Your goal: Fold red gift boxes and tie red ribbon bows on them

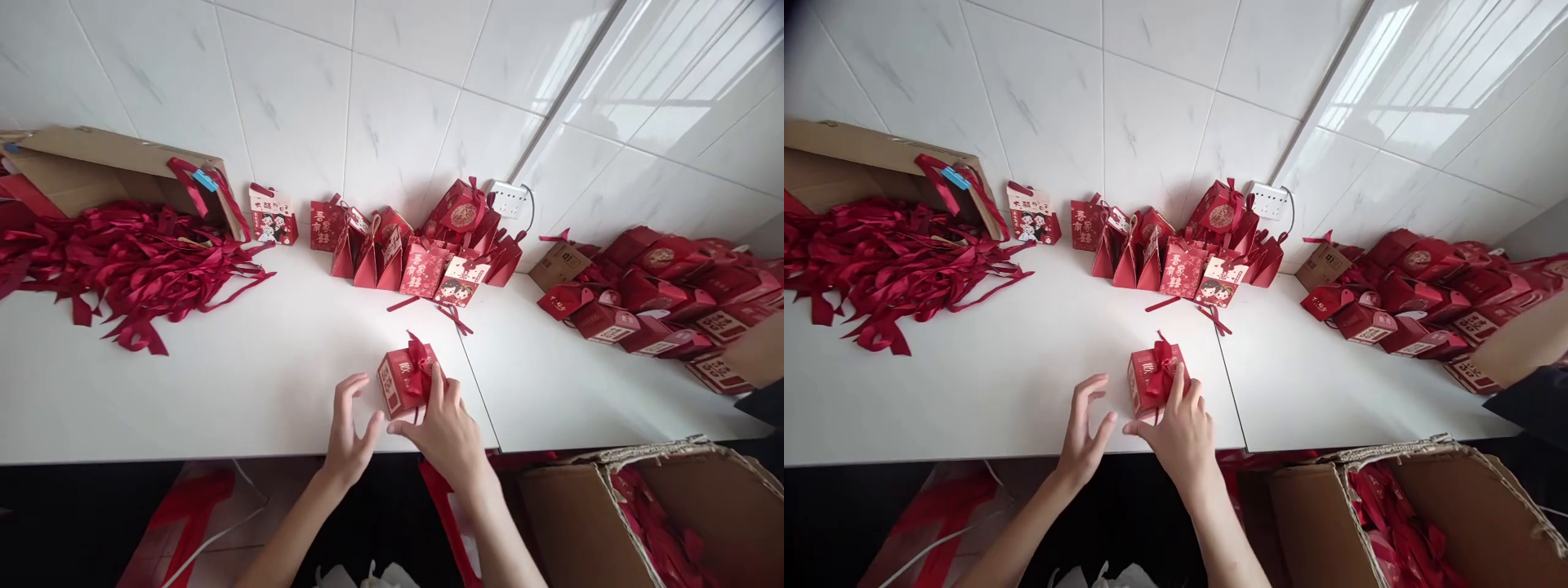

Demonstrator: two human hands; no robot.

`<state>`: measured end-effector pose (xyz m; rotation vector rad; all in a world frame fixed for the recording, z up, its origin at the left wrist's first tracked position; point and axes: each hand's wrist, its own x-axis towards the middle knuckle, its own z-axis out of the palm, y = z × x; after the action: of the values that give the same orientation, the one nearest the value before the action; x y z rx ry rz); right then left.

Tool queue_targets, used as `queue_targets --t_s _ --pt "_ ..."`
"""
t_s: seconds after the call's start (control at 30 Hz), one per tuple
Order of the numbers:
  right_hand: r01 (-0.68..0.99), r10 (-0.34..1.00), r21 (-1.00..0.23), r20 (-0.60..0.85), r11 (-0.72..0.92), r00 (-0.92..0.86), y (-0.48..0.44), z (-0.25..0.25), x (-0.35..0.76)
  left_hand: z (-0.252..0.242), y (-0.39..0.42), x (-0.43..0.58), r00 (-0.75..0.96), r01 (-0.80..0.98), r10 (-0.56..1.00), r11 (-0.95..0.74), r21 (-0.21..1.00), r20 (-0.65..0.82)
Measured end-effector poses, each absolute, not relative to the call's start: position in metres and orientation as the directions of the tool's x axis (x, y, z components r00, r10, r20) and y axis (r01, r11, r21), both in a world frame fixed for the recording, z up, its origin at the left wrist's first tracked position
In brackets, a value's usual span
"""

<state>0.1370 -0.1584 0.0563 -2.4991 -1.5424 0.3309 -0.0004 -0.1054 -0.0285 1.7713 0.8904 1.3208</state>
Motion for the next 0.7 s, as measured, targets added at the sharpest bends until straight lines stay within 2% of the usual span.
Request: queue_targets --t_s 0.1,0.2,0.27,0.37,0.43,0.5,0.63,0.7 --pt "0.862 0.959 -0.422 -0.113 -0.282 0.259 -0.176 0.069 0.152 -0.024 -0.091 0.004 0.377 0.086 0.857 -0.409 0.908 0.35" --pt "0.803 0.96 -0.571 0.087 -0.17 0.265 -0.165 0.073 0.179 -0.015 -0.074 0.01 0.489 0.074 0.82 -0.378 0.923 0.297" --pt "0.779 0.936 -0.617 0.197 -0.114 0.293 -0.145 0.067 0.195 -0.007 -0.061 0.012 0.573 0.083 0.779 -0.364 0.928 0.254" --pt "0.747 0.958 -0.663 0.178 -0.054 0.227 -0.113 0.052 0.21 0.003 -0.05 0.01 0.677 0.075 0.713 -0.313 0.947 0.182" --pt "0.734 0.974 -0.679 0.142 -0.036 0.179 -0.103 0.045 0.212 0.007 -0.051 0.009 0.681 0.084 0.717 -0.278 0.957 0.148" --pt "0.75 0.969 -0.659 0.144 -0.059 0.203 -0.106 0.042 0.21 0.009 -0.059 0.009 0.634 0.138 0.763 -0.274 0.952 0.127" --pt "0.786 0.89 -0.604 0.276 -0.132 0.362 -0.134 0.038 0.202 0.009 -0.085 0.014 0.51 0.298 0.849 -0.326 0.897 0.139" --pt "0.762 0.867 -0.633 0.295 -0.138 0.402 -0.149 0.037 0.2 0.01 -0.097 0.017 0.469 0.36 0.867 -0.363 0.859 0.17"
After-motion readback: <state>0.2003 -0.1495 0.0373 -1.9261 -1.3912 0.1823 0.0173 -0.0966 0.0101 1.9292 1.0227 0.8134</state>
